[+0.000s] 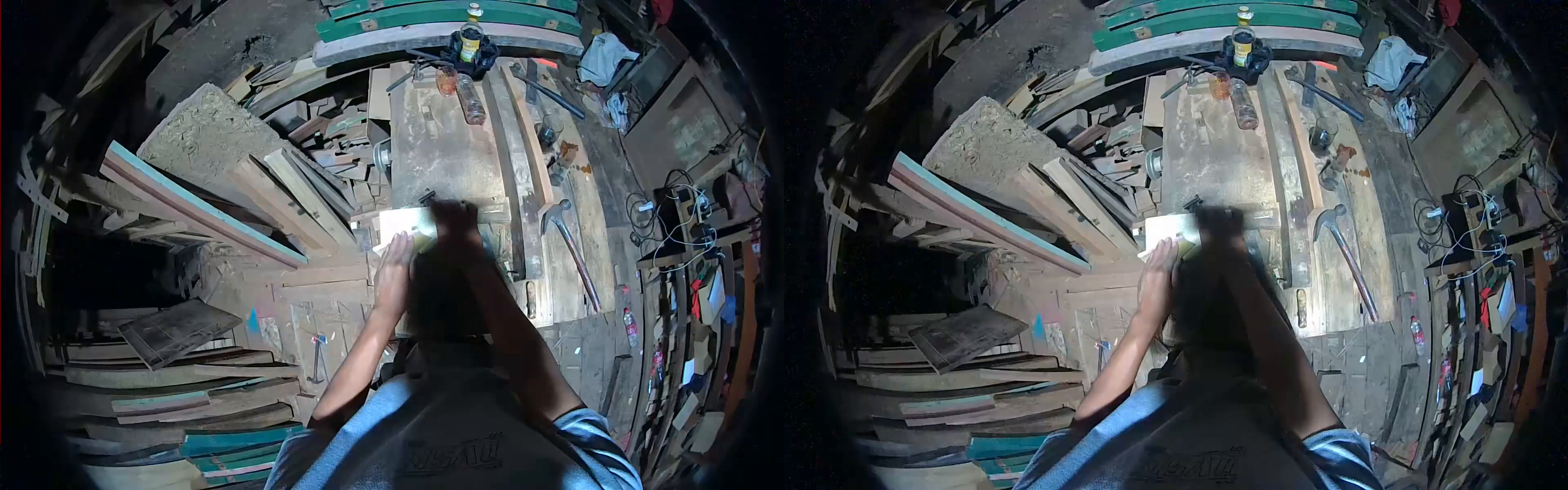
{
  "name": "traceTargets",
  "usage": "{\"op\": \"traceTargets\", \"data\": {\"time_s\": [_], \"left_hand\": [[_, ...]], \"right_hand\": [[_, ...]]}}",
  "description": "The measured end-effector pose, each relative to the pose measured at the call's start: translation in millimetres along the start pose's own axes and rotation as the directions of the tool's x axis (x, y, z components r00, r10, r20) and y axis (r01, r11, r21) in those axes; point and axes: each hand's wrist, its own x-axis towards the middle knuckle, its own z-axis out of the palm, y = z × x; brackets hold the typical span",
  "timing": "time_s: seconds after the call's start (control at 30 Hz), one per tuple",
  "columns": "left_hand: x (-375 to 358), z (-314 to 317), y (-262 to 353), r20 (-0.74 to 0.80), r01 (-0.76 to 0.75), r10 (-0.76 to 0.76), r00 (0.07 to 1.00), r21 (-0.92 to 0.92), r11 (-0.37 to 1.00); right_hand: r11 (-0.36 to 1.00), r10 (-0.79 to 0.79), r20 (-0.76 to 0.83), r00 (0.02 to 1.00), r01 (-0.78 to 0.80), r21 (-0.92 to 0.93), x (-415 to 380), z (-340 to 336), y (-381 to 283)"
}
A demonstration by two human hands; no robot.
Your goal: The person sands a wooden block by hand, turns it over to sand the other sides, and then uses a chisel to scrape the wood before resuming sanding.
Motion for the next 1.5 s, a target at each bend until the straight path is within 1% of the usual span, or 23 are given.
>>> {"op": "traceTargets", "data": {"time_s": [0.03,0.1,0.17,0.2,0.23,0.27,0.33,0.37,0.47,0.53,0.6,0.7,0.8,0.83,0.93,0.97,1.0,1.07,1.17,1.3,1.4,1.43,1.5], "left_hand": [[14.7,6.1,-2.5,-0.023,0.013,-0.012,1.000,0.008,1.000],[52.7,7.4,-4.9,-0.069,0.016,-0.014,0.998,0.026,1.000],[80.4,14.2,-7.6,-0.061,0.063,-0.061,0.996,0.028,0.998],[82.4,16.5,-9.1,-0.053,0.095,-0.093,0.994,0.031,0.995],[76.7,15.0,-10.1,-0.053,0.042,-0.040,0.998,0.031,0.999],[64.9,17.2,-12.4,-0.076,-0.004,0.003,0.997,-0.016,1.000],[28.4,6.7,4.7,-0.038,-0.016,0.016,0.999,0.014,1.000],[14.0,3.7,6.2,0.014,-0.002,0.002,1.000,-0.008,1.000],[10.2,-6.3,-2.7,0.040,-0.050,0.052,0.998,-0.049,0.998],[33.5,-7.9,-11.0,0.015,-0.067,0.067,0.998,0.021,0.998],[56.3,-3.3,-22.0,0.003,0.003,-0.003,1.000,0.078,0.997],[52.7,0.8,-21.0,0.000,0.013,-0.013,1.000,0.084,0.996],[-1.2,-5.7,-1.1,0.032,-0.005,0.002,0.999,0.105,0.994],[-10.9,-9.7,2.3,0.030,0.014,-0.016,0.999,0.065,0.998],[2.9,-9.7,-3.3,0.013,0.021,-0.022,1.000,0.060,0.998],[16.4,-3.7,-11.1,-0.016,0.004,-0.002,1.000,0.101,0.995],[37.8,-1.2,-17.2,-0.049,-0.004,0.010,0.999,0.106,0.994],[71.9,8.5,-28.8,-0.073,0.044,-0.037,0.997,0.090,0.995],[76.4,18.4,-33.2,-0.053,0.092,-0.091,0.994,0.022,0.995],[11.0,-5.4,-4.3,-0.022,0.022,-0.021,1.000,0.026,0.999],[0.7,-6.2,-14.0,0.011,-0.014,0.014,1.000,0.045,0.999],[13.4,-11.0,-11.1,-0.037,-0.025,0.026,0.999,0.041,0.999],[52.8,-7.1,-22.3,-0.011,0.038,-0.037,0.999,0.038,0.999]], "right_hand": [[0.993,-0.011,-0.005,1.000,0.012,0.121,-0.8,-21.8,-0.8],[0.994,0.018,0.058,0.998,-0.024,0.107,1.3,-21.1,-2.3],[0.992,0.063,0.146,0.987,-0.078,0.095,0.4,-3.8,-1.0],[0.992,0.077,0.195,0.978,-0.095,0.087,1.7,-12.7,-2.2],[0.991,0.084,0.247,0.965,-0.108,0.083,6.2,-29.6,-5.2],[0.989,0.093,0.296,0.951,-0.122,0.081,10.3,-40.0,-9.2],[0.991,0.067,0.224,0.972,-0.091,0.102,8.3,-35.8,-8.2],[0.991,0.059,0.192,0.980,-0.081,0.108,4.7,-32.4,-5.9],[0.982,0.063,0.137,0.989,-0.086,0.168,1.3,-33.8,-5.6],[0.984,0.064,0.066,0.996,-0.074,0.165,-2.1,-27.2,-6.1],[0.984,0.038,0.025,0.999,-0.042,0.176,0.1,-19.1,-3.7],[0.982,0.040,0.035,0.999,-0.046,0.184,-3.7,-12.1,-2.4],[0.979,0.068,0.273,0.960,-0.117,0.167,8.5,-43.8,-5.2],[0.966,0.076,0.318,0.945,-0.148,0.211,8.7,-48.1,-4.5],[0.971,0.092,0.264,0.960,-0.145,0.189,3.1,-35.9,-7.1],[0.975,0.080,0.082,0.993,-0.095,0.199,1.6,-27.9,-8.0],[0.977,0.067,0.060,0.996,-0.078,0.199,1.1,-24.9,-7.5],[0.978,0.051,0.016,0.999,-0.053,0.200,0.5,-21.3,-4.9],[0.985,0.031,0.002,1.000,-0.031,0.170,-2.6,-18.4,-4.4],[0.996,-0.013,-0.066,0.998,0.019,0.089,-2.3,-5.6,-0.4],[0.993,-0.012,-0.045,0.999,0.017,0.120,-1.3,-6.2,-0.8],[0.978,0.008,0.065,0.998,-0.021,0.210,-0.9,-17.4,-2.1],[0.984,0.014,0.035,0.999,-0.020,0.178,0.2,-13.2,-4.2]]}}
